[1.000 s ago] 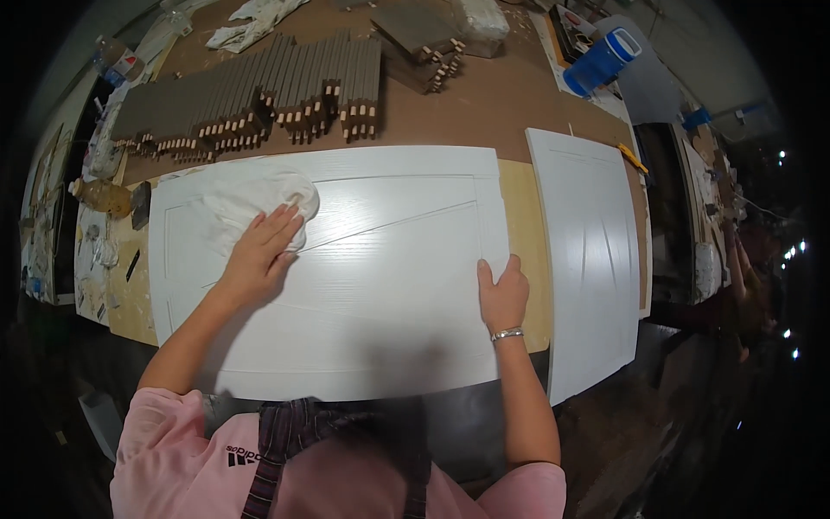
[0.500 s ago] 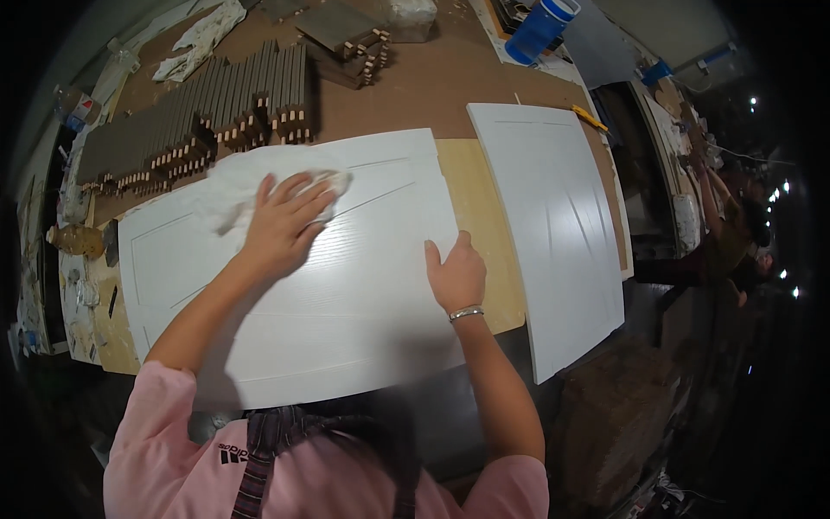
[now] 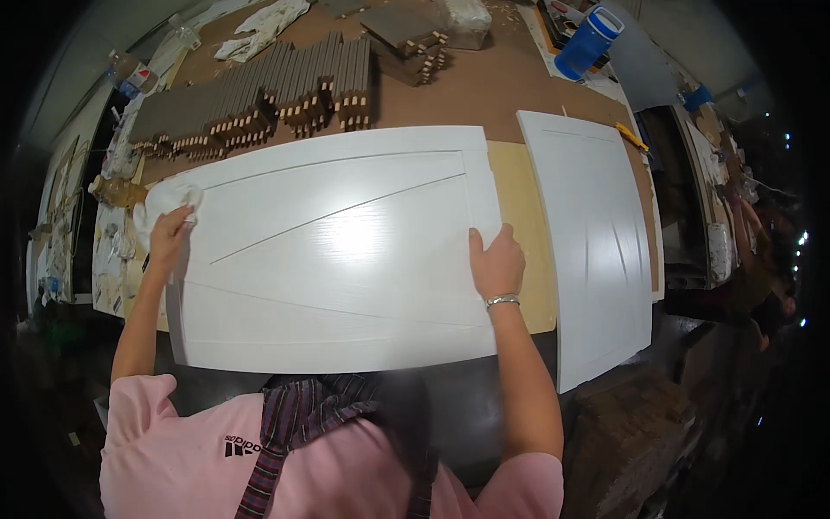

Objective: The person wipes down white cabinet doors with a cloth, applies a white substance from a container using a small scraper, and uses a brush to apply a liquid to the edges.

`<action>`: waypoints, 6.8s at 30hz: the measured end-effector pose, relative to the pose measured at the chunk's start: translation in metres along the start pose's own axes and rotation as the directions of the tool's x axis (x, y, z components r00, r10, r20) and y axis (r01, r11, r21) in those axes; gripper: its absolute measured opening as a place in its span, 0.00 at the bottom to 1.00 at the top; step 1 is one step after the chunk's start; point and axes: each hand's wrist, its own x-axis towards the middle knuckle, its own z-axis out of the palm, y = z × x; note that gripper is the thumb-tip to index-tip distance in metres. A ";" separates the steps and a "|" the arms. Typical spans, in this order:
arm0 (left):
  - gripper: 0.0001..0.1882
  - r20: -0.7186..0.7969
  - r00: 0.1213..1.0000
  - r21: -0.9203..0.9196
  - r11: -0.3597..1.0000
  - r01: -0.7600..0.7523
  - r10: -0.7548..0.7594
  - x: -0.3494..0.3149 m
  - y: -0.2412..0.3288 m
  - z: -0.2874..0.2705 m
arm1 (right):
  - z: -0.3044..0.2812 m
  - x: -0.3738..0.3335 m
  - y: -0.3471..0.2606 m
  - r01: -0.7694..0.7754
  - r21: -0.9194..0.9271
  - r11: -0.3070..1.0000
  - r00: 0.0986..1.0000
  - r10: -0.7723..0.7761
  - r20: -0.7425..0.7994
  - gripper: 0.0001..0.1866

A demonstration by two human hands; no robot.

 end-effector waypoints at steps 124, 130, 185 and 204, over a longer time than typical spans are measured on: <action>0.11 -0.630 0.765 0.088 0.967 0.239 -0.132 -0.088 -0.286 -0.090 | 0.080 -0.169 -0.271 0.718 0.213 0.663 0.650 -0.748 0.137 0.28; 0.12 -0.536 0.842 0.127 0.982 0.142 -0.052 -0.062 -0.324 -0.071 | 0.057 -0.154 -0.274 0.175 0.750 0.638 0.984 -0.085 -0.157 0.14; 0.13 -0.227 0.826 -0.126 0.826 -0.549 0.515 -0.022 0.040 -0.006 | 0.078 -0.147 -0.233 0.522 0.011 0.853 0.828 -0.504 -0.245 0.12; 0.13 -0.167 0.977 -0.923 0.371 -0.106 -0.135 -0.043 -0.007 0.020 | 0.081 -0.137 -0.332 0.743 0.378 0.553 0.636 -0.759 -0.140 0.17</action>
